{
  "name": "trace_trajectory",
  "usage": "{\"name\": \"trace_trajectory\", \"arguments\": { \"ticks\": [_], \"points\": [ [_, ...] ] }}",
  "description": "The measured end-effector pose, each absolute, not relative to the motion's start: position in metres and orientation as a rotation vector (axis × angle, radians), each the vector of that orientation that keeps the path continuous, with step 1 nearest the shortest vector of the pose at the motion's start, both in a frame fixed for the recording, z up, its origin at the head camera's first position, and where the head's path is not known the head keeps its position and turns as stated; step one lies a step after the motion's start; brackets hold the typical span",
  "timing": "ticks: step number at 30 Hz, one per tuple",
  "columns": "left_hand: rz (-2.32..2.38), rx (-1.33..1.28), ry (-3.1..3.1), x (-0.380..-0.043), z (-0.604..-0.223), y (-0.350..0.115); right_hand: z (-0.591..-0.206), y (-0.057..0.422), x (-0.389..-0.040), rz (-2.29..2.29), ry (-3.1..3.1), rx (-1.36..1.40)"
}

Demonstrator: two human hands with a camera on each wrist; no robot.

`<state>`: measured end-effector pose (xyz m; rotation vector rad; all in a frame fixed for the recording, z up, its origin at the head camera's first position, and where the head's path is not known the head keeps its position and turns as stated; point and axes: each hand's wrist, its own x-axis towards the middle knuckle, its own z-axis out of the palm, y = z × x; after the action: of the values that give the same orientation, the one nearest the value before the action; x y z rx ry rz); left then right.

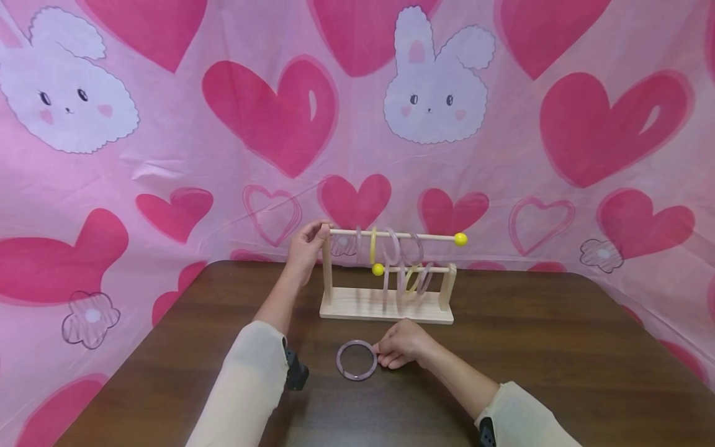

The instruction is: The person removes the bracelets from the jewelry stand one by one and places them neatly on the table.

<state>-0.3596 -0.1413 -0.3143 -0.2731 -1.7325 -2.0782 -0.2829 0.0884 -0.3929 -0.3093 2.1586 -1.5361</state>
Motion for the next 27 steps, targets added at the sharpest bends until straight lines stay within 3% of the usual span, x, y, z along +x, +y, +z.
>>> {"name": "trace_trajectory", "arguments": {
  "ticks": [27],
  "points": [
    [-2.070, -0.306, -1.707, -0.358, -0.315, -0.141, -0.379, 0.089, -0.286, -1.736, 2.307, -0.294]
  ]
}}
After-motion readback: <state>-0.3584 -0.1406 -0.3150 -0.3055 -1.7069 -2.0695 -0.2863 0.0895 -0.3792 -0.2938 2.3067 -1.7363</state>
